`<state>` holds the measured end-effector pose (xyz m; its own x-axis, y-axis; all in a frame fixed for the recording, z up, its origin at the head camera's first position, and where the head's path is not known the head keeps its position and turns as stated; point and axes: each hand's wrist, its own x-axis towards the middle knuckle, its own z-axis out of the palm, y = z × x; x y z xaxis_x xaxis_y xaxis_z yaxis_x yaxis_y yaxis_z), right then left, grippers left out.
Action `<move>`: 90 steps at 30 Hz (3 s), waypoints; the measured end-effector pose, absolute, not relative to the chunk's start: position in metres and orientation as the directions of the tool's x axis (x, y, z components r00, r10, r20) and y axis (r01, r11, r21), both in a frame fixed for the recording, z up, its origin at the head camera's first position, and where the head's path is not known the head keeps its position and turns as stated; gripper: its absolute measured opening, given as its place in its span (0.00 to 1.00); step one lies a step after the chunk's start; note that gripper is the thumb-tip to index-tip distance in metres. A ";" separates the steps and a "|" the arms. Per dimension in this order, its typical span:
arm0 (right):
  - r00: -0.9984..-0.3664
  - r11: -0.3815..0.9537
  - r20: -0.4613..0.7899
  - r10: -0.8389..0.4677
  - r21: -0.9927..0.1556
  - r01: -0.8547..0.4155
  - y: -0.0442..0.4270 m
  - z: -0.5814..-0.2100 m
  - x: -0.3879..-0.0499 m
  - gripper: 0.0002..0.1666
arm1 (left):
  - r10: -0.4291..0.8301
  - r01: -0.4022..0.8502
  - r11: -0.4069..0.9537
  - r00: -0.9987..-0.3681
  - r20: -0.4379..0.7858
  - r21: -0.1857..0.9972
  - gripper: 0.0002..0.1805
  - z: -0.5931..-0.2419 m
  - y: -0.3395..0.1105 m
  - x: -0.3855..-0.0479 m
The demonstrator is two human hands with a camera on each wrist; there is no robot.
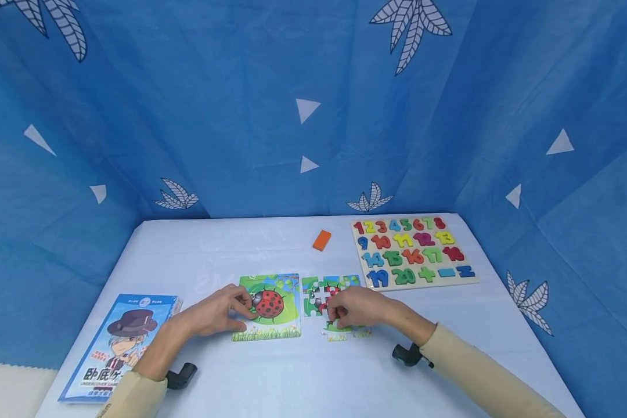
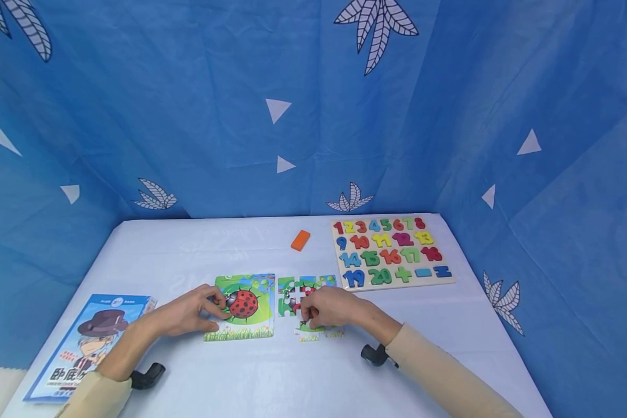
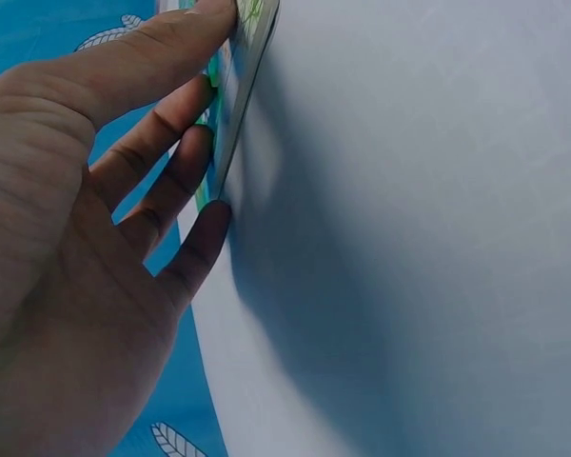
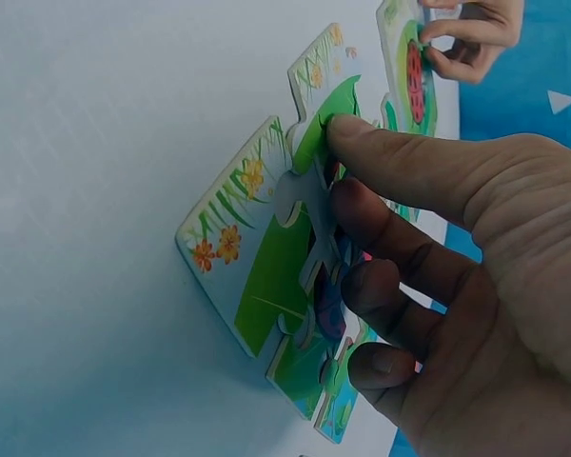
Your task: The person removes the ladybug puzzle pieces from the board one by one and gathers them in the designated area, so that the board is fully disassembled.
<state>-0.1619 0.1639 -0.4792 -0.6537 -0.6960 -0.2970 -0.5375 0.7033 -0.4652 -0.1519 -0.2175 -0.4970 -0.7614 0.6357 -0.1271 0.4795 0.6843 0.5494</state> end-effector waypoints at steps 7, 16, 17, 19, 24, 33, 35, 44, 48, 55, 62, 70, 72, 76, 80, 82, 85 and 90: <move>-0.664 0.717 -0.303 -0.684 -0.447 -0.535 0.164 -0.478 -0.160 0.07 | 0.632 0.474 0.689 -0.764 -0.134 0.548 0.14 -0.495 -0.216 -0.151; -0.661 0.711 -0.299 -0.689 -0.457 -0.534 0.166 -0.478 -0.160 0.07 | 0.632 0.475 0.691 -0.763 -0.136 0.545 0.14 -0.495 -0.215 -0.151; -0.661 0.710 -0.298 -0.689 -0.459 -0.533 0.166 -0.478 -0.160 0.07 | 0.632 0.476 0.692 -0.763 -0.136 0.543 0.14 -0.495 -0.215 -0.152; -0.660 0.709 -0.297 -0.690 -0.463 -0.532 0.166 -0.479 -0.160 0.07 | 0.632 0.477 0.693 -0.763 -0.137 0.541 0.14 -0.495 -0.216 -0.152; -0.659 0.707 -0.297 -0.691 -0.466 -0.532 0.166 -0.478 -0.160 0.06 | 0.642 0.488 0.683 -0.756 -0.128 0.544 0.14 -0.495 -0.217 -0.152; -0.665 0.716 -0.304 -0.683 -0.458 -0.526 0.164 -0.477 -0.160 0.05 | 0.666 0.535 0.671 -0.739 -0.101 0.513 0.18 -0.497 -0.217 -0.152; -0.666 0.713 -0.298 -0.683 -0.470 -0.521 0.162 -0.476 -0.160 0.03 | 0.663 0.534 0.675 -0.741 -0.101 0.509 0.18 -0.497 -0.217 -0.152; -0.612 0.587 -0.186 -0.768 -0.587 -0.558 0.129 -0.477 -0.159 0.03 | 0.643 0.558 0.693 -0.765 -0.041 0.457 0.26 -0.499 -0.216 -0.149; -0.580 0.508 -0.136 -0.803 -0.665 -0.547 0.105 -0.486 -0.159 0.09 | 0.615 0.538 0.717 -0.788 -0.038 0.444 0.34 -0.499 -0.217 -0.148; -0.563 0.466 -0.084 -0.822 -0.667 -0.581 0.061 -0.498 -0.156 0.15 | 0.587 0.503 0.744 -0.806 -0.071 0.439 0.58 -0.500 -0.221 -0.148; -0.605 0.568 -0.068 -0.793 -0.439 -0.696 0.033 -0.493 -0.151 0.21 | 0.580 0.500 0.772 -0.807 -0.112 0.393 0.63 -0.500 -0.221 -0.149; -0.595 0.584 -0.088 -0.799 -0.345 -0.734 0.013 -0.491 -0.148 0.25 | 0.592 0.509 0.764 -0.798 -0.115 0.397 0.63 -0.501 -0.223 -0.151; -0.602 0.592 -0.084 -0.794 -0.330 -0.735 0.011 -0.492 -0.148 0.26 | 0.594 0.506 0.760 -0.795 -0.122 0.408 0.63 -0.501 -0.223 -0.152; -0.607 0.599 -0.077 -0.791 -0.304 -0.741 0.010 -0.494 -0.148 0.27 | 0.594 0.491 0.757 -0.792 -0.139 0.432 0.65 -0.502 -0.224 -0.152; -0.618 0.604 -0.070 -0.783 -0.320 -0.730 0.009 -0.496 -0.149 0.28 | 0.599 0.492 0.752 -0.788 -0.143 0.439 0.67 -0.501 -0.224 -0.152; -0.624 0.609 -0.069 -0.779 -0.324 -0.724 0.009 -0.496 -0.150 0.29 | 0.602 0.492 0.749 -0.785 -0.146 0.444 0.68 -0.501 -0.224 -0.151; -0.627 0.611 -0.068 -0.776 -0.324 -0.722 0.007 -0.498 -0.151 0.30 | 0.605 0.492 0.746 -0.783 -0.147 0.448 0.67 -0.500 -0.224 -0.151; -0.613 0.583 -0.040 -0.789 -0.366 -0.725 0.005 -0.500 -0.154 0.27 | 0.606 0.495 0.748 -0.781 -0.153 0.441 0.67 -0.501 -0.223 -0.150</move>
<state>-0.1538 0.0050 -0.4999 -0.6135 -0.7887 -0.0405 -0.7254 0.5830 -0.3660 -0.1495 -0.2229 -0.5006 -0.7806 0.6061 -0.1525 0.4949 0.7484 0.4415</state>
